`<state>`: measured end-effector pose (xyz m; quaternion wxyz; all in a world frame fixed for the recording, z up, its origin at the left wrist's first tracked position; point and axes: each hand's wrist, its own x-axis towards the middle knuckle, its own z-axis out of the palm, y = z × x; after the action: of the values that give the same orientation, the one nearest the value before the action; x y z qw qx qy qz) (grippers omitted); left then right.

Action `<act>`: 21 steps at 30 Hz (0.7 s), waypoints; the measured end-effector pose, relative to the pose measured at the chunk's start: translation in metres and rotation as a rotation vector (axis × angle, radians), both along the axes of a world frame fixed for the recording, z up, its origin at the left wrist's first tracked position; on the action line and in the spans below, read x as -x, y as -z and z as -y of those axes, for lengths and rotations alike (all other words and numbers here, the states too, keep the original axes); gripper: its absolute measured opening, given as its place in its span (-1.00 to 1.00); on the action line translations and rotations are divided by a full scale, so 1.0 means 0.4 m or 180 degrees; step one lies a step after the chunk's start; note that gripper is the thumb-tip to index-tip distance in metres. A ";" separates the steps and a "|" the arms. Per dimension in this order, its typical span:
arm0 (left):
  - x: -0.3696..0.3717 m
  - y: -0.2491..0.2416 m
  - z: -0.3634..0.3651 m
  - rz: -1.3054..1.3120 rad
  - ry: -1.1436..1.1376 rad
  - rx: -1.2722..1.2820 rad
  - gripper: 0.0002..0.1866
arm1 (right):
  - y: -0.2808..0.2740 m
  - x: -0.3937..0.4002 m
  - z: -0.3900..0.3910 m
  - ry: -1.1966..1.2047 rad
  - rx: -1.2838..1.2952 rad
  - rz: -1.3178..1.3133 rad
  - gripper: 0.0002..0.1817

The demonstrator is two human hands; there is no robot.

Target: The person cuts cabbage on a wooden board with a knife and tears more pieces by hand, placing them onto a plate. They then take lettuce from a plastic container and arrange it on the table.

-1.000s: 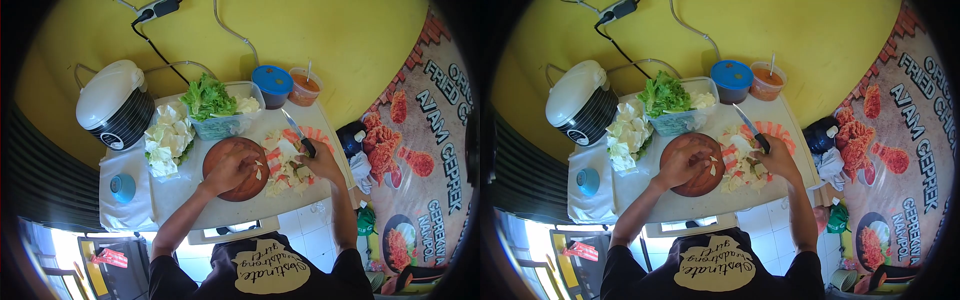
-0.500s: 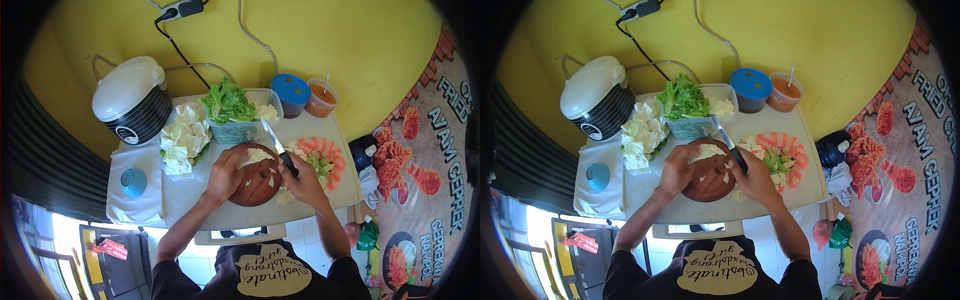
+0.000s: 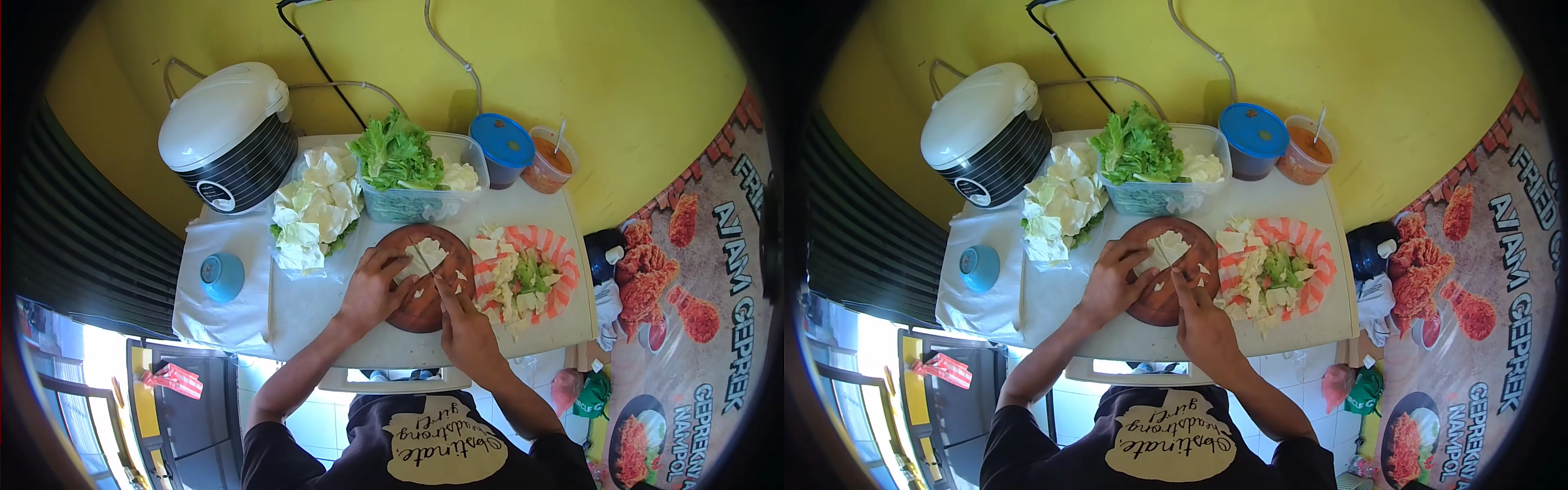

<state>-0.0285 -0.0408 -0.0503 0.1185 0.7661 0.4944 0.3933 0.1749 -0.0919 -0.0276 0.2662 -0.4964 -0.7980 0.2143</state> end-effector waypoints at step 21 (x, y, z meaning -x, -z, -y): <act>-0.003 -0.007 -0.008 -0.0094 0.0042 0.0073 -0.66 | -0.027 0.003 -0.006 -0.0157 0.0121 0.0756 -0.20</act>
<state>-0.0274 -0.0375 -0.0476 0.1226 0.7736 0.4955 0.3755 0.1738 -0.0895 -0.0169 0.1550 -0.5034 -0.8317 0.1756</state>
